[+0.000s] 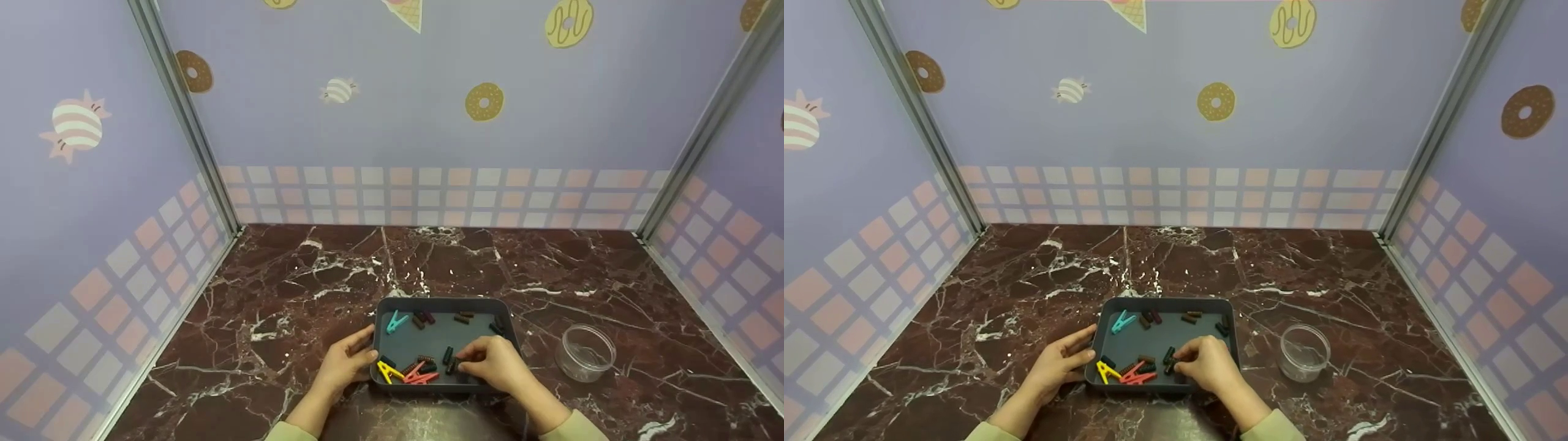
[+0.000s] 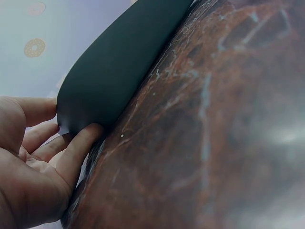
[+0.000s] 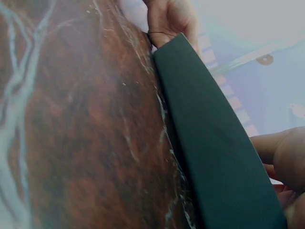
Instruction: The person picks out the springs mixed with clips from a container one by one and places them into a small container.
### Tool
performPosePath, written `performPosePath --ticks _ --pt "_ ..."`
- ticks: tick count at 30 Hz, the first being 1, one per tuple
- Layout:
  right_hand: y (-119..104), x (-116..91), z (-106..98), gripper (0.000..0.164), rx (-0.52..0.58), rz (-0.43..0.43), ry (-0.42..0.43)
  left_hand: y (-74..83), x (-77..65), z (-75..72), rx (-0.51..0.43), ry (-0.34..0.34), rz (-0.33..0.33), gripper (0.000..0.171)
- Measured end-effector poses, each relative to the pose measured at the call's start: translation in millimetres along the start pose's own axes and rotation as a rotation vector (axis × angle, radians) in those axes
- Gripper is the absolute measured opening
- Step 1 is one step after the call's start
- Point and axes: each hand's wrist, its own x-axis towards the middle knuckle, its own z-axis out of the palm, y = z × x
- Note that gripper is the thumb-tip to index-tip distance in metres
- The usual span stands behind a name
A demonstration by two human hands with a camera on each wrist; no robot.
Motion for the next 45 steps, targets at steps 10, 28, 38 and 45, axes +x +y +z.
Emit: performPosePath --ticks 10,28,38,45 --pt "8.6 3.9 -19.8 0.016 0.118 -0.058 -0.015 0.4 0.2 -0.1 -0.002 -0.005 -0.001 0.063" --pt "11.1 -11.6 -101.8 0.026 0.201 -0.043 -0.043 0.2 -0.3 -0.9 -0.018 -0.021 0.008 0.063" --pt "25.4 -29.7 -146.6 0.024 0.143 -0.053 -0.04 0.9 -1.8 -0.1 -0.009 -0.019 0.006 0.062" --pt "41.6 -43.2 -172.4 0.028 0.161 -0.012 -0.034 1.6 -1.6 0.2 -0.009 -0.014 0.002 0.061"
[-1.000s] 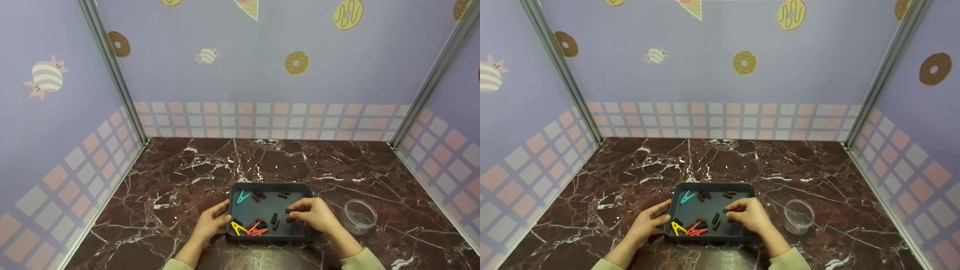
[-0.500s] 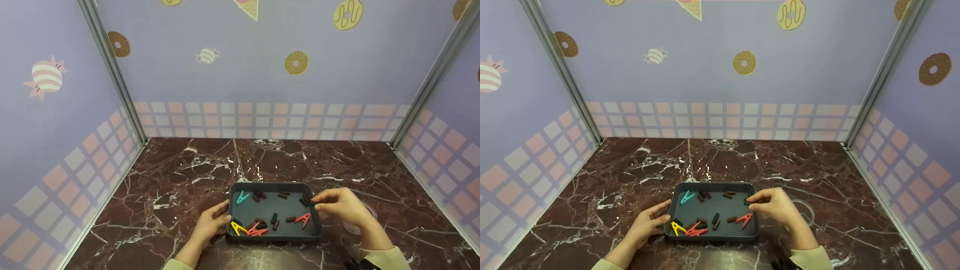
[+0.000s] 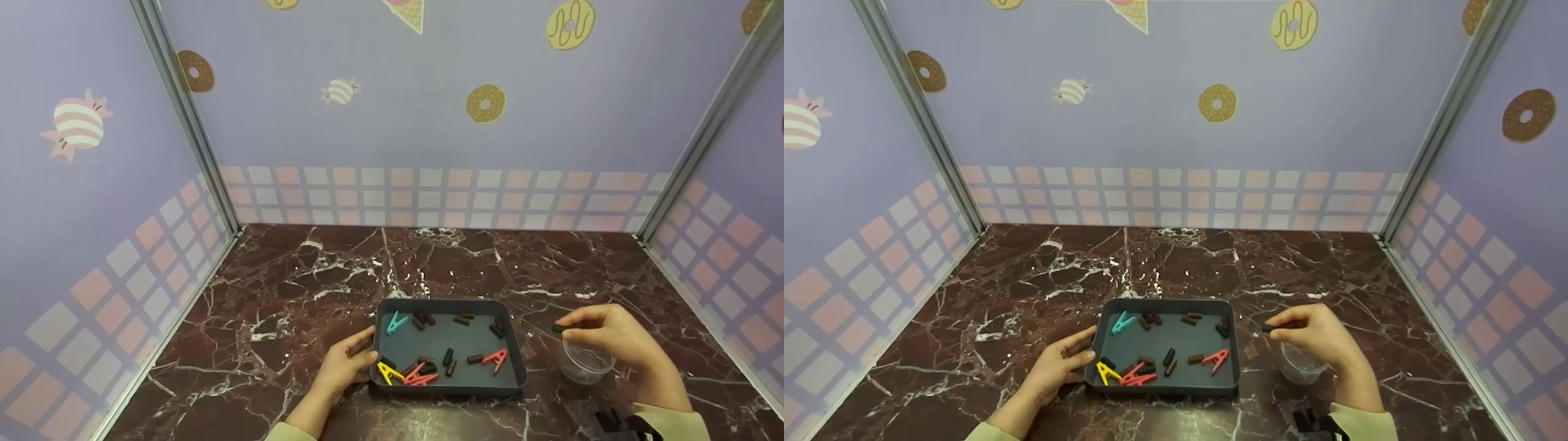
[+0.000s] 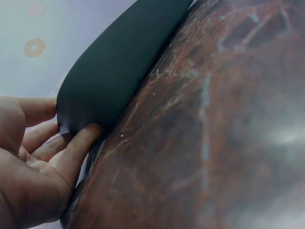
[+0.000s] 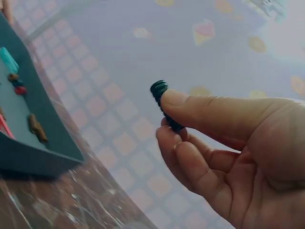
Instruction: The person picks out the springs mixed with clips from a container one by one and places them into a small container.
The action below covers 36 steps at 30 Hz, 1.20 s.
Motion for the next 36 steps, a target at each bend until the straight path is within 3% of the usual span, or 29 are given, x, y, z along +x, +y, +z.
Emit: performPosePath --ticks 13,18,27,36 --pt "24.5 -15.0 -29.6 0.036 -0.102 0.159 -0.03 -0.9 1.0 -0.8 0.003 0.002 0.001 0.062" --pt "27.7 -14.9 -29.5 0.036 -0.182 0.233 -0.054 -1.8 0.9 -1.6 0.023 0.002 0.007 0.062" --pt "27.8 -11.2 -24.0 0.025 -0.268 0.296 -0.071 -1.4 0.7 -0.2 -0.006 -0.009 0.006 0.062" --pt "27.5 -8.7 -23.0 0.02 -0.318 0.306 -0.094 -1.1 0.8 -0.5 0.003 0.002 0.006 0.061"
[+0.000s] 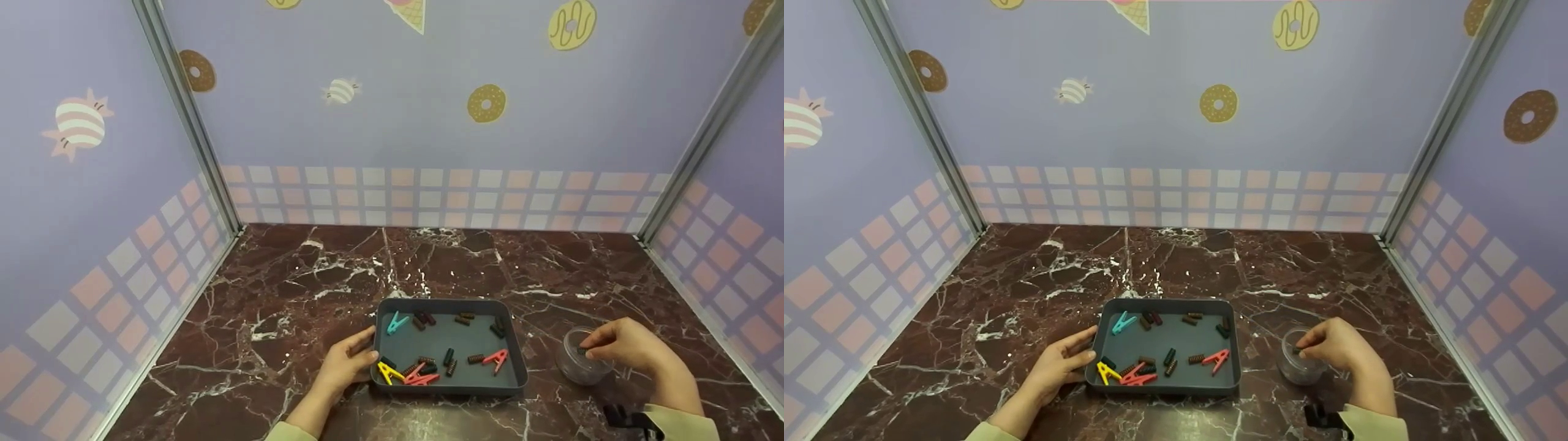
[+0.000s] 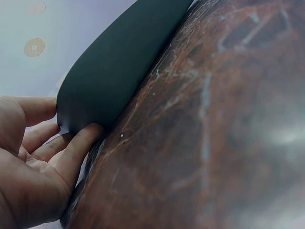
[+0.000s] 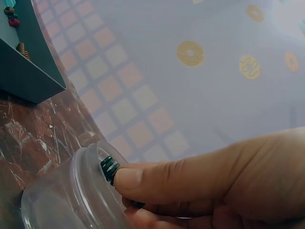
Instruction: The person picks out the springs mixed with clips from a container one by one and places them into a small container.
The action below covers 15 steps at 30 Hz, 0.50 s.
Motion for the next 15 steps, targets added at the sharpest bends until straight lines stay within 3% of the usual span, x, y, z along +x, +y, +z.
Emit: performPosePath --ticks 15 --pt "-3.5 -4.0 1.2 0.024 -0.003 -0.027 0.009 1.3 0.3 0.4 0.012 0.019 -0.018 0.061"
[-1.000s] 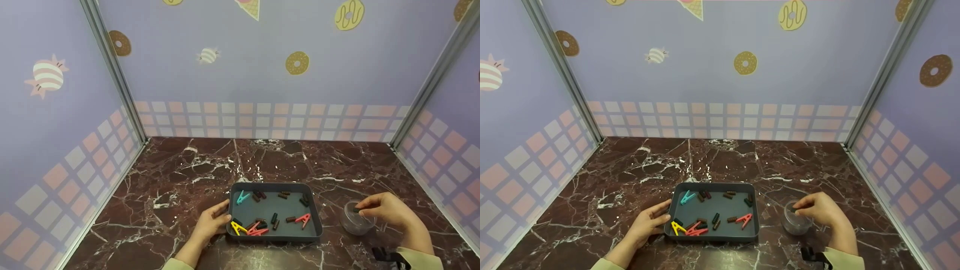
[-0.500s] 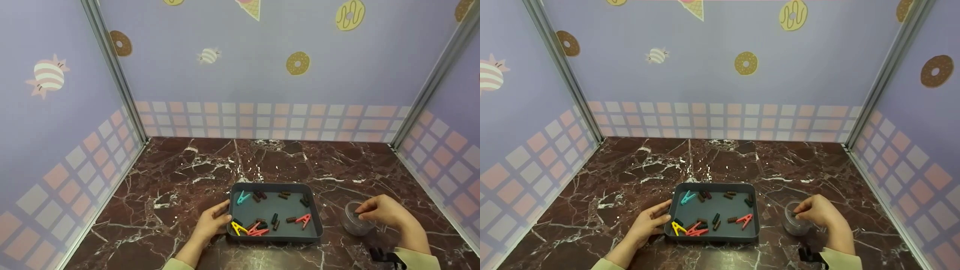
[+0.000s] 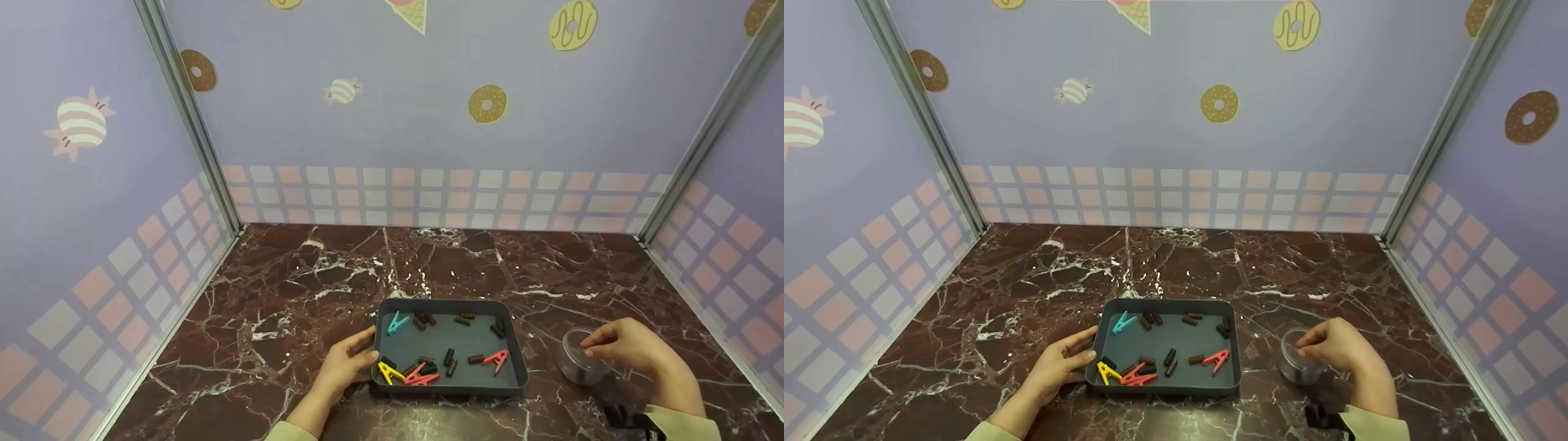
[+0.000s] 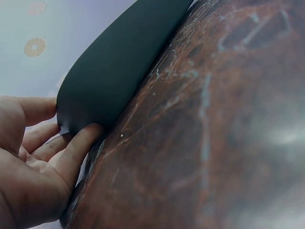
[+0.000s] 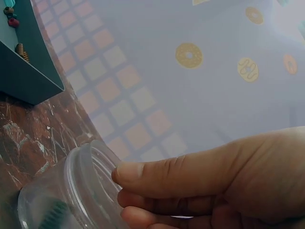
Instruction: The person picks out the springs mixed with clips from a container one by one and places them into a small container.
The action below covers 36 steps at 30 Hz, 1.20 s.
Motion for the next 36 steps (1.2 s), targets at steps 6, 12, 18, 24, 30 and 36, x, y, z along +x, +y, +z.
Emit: performPosePath --ticks 6,12,18,24,30,36 --pt "-1.7 0.3 -0.7 0.028 0.004 0.02 0.016 -0.4 0.8 -0.1 -0.003 0.0 -0.009 0.061" --pt "-2.5 1.6 -1.6 0.03 0.015 0.025 0.026 -1.0 1.4 0.0 -0.007 0.0 -0.01 0.061" --pt "-5.6 1.3 -1.4 0.032 0.042 0.01 0.025 -1.3 1.2 0.3 -0.005 0.002 -0.003 0.061" --pt "-10.0 0.3 0.4 0.03 0.043 -0.068 0.049 -0.8 1.0 0.4 0.012 0.007 -0.005 0.06" --pt "-14.8 1.0 2.5 0.027 0.063 -0.092 0.057 -1.0 1.6 0.5 0.011 0.015 -0.006 0.06" --pt "-19.7 4.9 6.0 0.028 0.088 -0.095 0.071 -2.1 2.1 0.3 0.01 0.016 -0.007 0.061"
